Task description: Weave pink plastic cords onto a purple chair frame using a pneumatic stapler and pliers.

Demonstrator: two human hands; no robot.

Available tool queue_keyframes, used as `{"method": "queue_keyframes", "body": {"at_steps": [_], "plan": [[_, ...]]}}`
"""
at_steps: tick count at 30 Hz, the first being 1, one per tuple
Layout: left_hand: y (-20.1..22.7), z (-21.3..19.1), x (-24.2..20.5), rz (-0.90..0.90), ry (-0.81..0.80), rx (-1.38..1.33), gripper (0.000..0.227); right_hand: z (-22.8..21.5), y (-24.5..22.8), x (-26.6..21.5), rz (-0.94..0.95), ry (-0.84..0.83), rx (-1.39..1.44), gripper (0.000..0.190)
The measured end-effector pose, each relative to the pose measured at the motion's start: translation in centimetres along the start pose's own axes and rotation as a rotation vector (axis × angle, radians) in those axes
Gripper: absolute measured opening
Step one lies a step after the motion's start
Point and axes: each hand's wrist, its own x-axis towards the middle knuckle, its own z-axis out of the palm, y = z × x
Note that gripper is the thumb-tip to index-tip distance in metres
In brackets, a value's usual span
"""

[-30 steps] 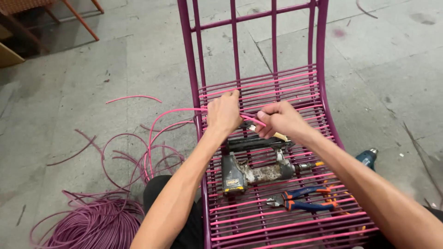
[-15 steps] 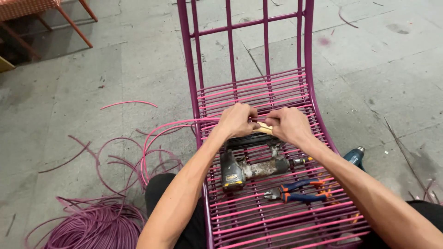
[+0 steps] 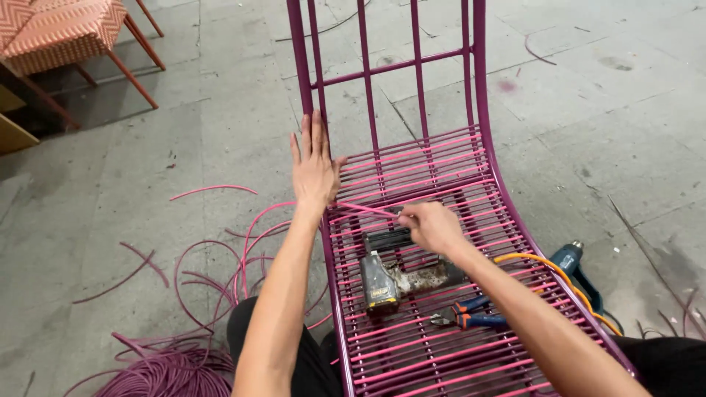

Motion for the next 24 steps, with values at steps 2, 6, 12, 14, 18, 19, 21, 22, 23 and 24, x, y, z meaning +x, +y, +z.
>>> {"method": "queue_keyframes", "body": {"at_steps": [2, 6, 12, 14, 18, 19, 21, 22, 23, 24], "plan": [[1.2, -0.8, -0.7, -0.072, -0.082, -0.063, 0.095, 1.4, -0.1, -0.2, -0.007, -0.008, -0.034, 0.018], [2.5, -0.5, -1.5, -0.093, -0.08, -0.196, 0.098, 1.7, 0.5, 0.1, -0.032, 0.027, -0.091, 0.02], [1.3, -3.4, -2.4, -0.005, -0.228, -0.282, 0.107, 2.5, 0.7, -1.3, -0.058, 0.084, -0.042, 0.02], [0.9, -4.0, -2.8, 0.036, -0.241, -0.302, 0.097, 2.4, 1.4, -1.1, -0.068, 0.082, 0.056, 0.019], [0.8, -0.2, -6.7, 0.054, -0.107, -0.379, 0.076, 3.0, 3.8, 0.4, -0.082, 0.051, 0.273, 0.015], [1.7, -0.8, -7.3, 0.011, -0.111, -0.478, 0.058, 2.5, 4.8, 0.8, -0.094, 0.087, 0.318, 0.014], [3.1, -1.1, -8.4, -0.039, -0.116, -0.577, 0.043, 1.9, 6.4, 1.4, -0.108, 0.117, 0.361, 0.013], [3.5, -0.9, -8.9, -0.018, -0.051, -0.612, 0.035, 1.7, 7.0, 1.6, -0.132, 0.156, 0.352, 0.013], [3.7, -0.8, -9.4, 0.002, 0.012, -0.641, 0.031, 1.7, 7.3, 1.9, -0.158, 0.192, 0.348, 0.013], [4.2, -2.6, -8.8, -0.005, 0.01, -0.637, 0.031, 1.6, 7.4, 2.0, -0.162, 0.185, 0.352, 0.013]]}}
